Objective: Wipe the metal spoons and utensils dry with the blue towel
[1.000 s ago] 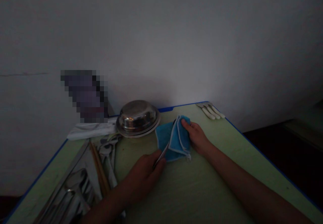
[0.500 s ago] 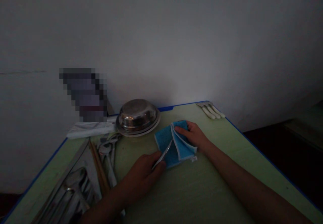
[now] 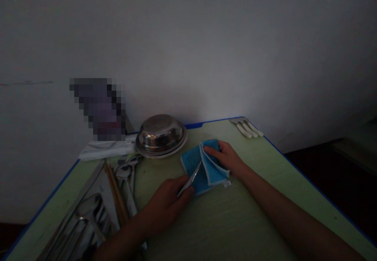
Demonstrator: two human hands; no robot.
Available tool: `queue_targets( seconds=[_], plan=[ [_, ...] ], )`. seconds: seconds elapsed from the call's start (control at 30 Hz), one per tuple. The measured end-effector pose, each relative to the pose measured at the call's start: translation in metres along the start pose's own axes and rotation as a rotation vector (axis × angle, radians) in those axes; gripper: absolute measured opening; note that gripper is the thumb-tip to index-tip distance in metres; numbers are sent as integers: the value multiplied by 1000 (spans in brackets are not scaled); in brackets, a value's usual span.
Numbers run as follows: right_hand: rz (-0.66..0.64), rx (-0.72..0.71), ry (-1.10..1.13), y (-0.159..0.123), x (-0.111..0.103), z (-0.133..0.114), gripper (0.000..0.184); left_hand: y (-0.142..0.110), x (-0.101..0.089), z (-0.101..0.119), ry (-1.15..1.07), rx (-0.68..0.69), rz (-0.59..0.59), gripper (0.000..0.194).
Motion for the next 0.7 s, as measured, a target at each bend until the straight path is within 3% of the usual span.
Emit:
queue_targets(
  seconds=[0.7],
  plan=[
    [30, -1, 31, -2, 0, -3, 32, 0, 1, -1, 81, -23, -14, 24]
  ],
)
Point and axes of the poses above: each hand's wrist, its own y-axis towards the middle knuckle, its own x-axis out of the palm, z = x × y, the point moved 10 cm from there along y, towards the middle knuckle, and after that the axes turned 3 degrees about z, right-handed, at the moved point
